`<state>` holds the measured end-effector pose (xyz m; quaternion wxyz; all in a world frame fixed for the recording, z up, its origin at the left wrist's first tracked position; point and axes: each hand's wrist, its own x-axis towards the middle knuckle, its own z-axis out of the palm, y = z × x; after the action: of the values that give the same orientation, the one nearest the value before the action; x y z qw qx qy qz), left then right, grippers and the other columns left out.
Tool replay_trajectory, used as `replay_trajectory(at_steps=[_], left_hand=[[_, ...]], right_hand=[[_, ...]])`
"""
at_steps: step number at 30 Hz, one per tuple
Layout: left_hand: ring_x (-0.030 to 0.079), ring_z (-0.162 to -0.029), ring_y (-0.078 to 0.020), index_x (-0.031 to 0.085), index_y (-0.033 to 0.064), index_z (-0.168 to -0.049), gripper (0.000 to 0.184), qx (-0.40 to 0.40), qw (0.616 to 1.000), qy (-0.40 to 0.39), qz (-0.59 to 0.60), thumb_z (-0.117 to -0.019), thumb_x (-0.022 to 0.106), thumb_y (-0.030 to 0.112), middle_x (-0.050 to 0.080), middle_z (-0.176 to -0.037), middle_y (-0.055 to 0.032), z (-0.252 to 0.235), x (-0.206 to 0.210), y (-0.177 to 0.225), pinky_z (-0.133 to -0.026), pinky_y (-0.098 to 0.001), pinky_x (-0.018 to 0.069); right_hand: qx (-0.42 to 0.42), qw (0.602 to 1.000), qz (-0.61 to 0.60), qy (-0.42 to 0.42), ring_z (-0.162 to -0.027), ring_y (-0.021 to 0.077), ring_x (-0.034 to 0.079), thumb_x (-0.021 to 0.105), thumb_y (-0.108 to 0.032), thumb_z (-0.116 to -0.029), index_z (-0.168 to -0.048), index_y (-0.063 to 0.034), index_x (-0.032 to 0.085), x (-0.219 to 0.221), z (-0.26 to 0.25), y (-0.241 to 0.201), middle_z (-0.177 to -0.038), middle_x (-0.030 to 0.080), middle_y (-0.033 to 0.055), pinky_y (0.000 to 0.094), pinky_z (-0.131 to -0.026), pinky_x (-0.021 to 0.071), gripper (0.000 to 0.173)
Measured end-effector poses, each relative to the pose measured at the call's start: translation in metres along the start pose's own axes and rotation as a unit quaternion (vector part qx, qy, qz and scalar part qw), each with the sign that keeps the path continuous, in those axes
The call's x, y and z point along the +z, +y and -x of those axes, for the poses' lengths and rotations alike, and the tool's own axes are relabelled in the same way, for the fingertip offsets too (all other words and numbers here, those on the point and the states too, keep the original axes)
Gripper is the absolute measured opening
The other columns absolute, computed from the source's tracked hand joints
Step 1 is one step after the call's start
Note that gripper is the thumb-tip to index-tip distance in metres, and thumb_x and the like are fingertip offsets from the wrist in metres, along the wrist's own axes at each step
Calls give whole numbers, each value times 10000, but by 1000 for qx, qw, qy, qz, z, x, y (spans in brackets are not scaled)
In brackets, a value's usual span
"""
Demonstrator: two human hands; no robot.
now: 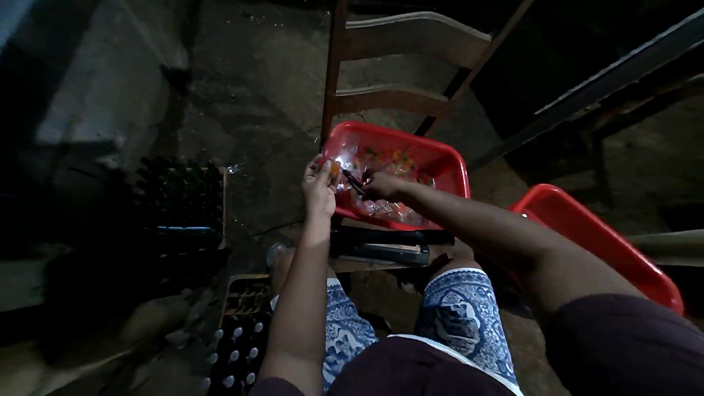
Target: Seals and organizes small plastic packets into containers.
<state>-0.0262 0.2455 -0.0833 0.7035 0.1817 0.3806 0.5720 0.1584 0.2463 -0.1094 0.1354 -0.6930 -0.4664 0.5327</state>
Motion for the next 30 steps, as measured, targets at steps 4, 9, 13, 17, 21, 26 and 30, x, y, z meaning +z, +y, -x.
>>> replay_trajectory(at_steps=[4, 9, 13, 17, 21, 26, 30], left_hand=[[685, -891, -126, 539, 98, -1246, 214, -4, 1000, 2, 19, -1040, 554, 44, 662, -1070, -37, 1, 3, 0, -818, -288, 594], [685, -865, -123, 549, 100, -1236, 212, -4, 1000, -8, 25, -1034, 560, 36, 667, -1034, -36, 2, 9, -5, -785, -279, 597], [675, -884, -118, 553, 123, -1252, 220, -5, 1000, -24, -8, -1039, 569, 69, 664, -1086, -30, 8, 14, -6, -793, -279, 585], [677, -888, -111, 558, 128, -1236, 206, -6, 999, -35, -21, -1038, 569, 69, 668, -1095, -22, 9, 17, -10, -793, -274, 588], [673, -883, -124, 576, 111, -1221, 208, -4, 998, -52, -30, -1024, 581, 43, 656, -1058, -27, 7, 17, -15, -805, -294, 591], [673, -856, -112, 571, 116, -1216, 206, -4, 996, -75, -41, -1026, 569, 36, 664, -1070, -27, 5, 12, -17, -776, -278, 590], [668, -823, -100, 575, 124, -1226, 221, -3, 996, -73, -55, -1020, 587, 44, 667, -1046, -14, 6, 11, -14, -747, -266, 588]], right_hand=[[-13, 1000, -8, 25, -779, 201, 611, 636, -175, -1023, -1544, -109, 301, -35, 79, -4, -1080, 625, 173, 380, -713, 539, 623], [-116, 985, 92, 90, -749, 176, 648, 727, -144, -948, -1460, -75, 502, -59, 134, 18, -954, 683, 121, 381, -693, 559, 564], [-126, 978, 122, 110, -886, 207, 643, 725, -291, -958, -1447, -57, 468, -56, 153, 14, -1079, 655, 146, 431, -821, 549, 600], [-106, 981, 147, 70, -973, 249, 644, 692, -381, -967, -1485, -60, 397, -51, 149, 6, -1150, 635, 167, 485, -879, 539, 677], [-131, 979, 136, 71, -900, 242, 644, 704, -404, -961, -1469, -89, 407, -45, 130, 2, -1095, 643, 144, 483, -812, 549, 668], [-162, 975, 126, 89, -884, 247, 659, 721, -400, -944, -1462, -106, 434, -41, 109, 2, -1114, 658, 140, 488, -783, 561, 662], [-165, 974, 130, 87, -861, 258, 655, 712, -401, -954, -1446, -107, 450, -38, 108, -3, -1090, 660, 146, 498, -762, 554, 630]])
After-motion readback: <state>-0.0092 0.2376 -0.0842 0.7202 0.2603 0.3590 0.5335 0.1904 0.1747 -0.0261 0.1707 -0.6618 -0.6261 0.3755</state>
